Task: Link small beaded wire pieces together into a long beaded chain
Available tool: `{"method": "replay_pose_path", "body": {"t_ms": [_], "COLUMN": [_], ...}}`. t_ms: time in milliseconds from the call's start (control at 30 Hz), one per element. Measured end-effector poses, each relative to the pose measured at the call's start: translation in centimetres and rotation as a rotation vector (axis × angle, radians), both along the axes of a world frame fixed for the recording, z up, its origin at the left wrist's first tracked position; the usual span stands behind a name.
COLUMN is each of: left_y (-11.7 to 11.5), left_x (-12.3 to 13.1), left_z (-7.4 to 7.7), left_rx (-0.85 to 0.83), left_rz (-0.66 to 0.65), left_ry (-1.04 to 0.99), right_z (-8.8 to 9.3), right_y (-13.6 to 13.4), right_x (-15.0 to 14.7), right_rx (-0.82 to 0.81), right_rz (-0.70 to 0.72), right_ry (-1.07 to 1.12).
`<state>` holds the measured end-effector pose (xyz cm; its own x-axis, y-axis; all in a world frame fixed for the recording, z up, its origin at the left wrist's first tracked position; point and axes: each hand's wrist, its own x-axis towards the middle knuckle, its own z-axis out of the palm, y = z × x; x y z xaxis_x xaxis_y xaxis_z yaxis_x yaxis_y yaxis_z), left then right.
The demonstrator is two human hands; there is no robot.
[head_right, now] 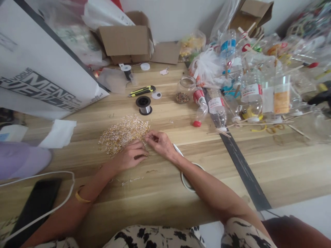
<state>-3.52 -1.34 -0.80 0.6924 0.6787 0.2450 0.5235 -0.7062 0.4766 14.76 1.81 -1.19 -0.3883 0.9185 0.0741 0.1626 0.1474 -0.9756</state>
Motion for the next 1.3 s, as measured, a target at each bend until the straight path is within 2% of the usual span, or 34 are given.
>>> {"method": "replay_pose_path", "body": {"t_ms": [733, 1133, 1300], "left_y": [0.1, 0.6, 0.7], "left_x": [-0.2, -1.4, -1.5], "left_z": [0.2, 0.2, 0.2], "left_rx": [-0.075, -0.088, -0.073], "left_rz": [0.005, 0.088, 0.087], "left_ry": [-0.031, -0.105, -0.059], "right_z": [0.0, 0.4, 0.4], "right_y": [0.1, 0.0, 0.1], "right_x": [0.1, 0.0, 0.0], "right_rx": [-0.030, -0.061, -0.061], "right_rz": [0.001, 0.010, 0.006], "right_ry": [0.008, 0.018, 0.031]}}
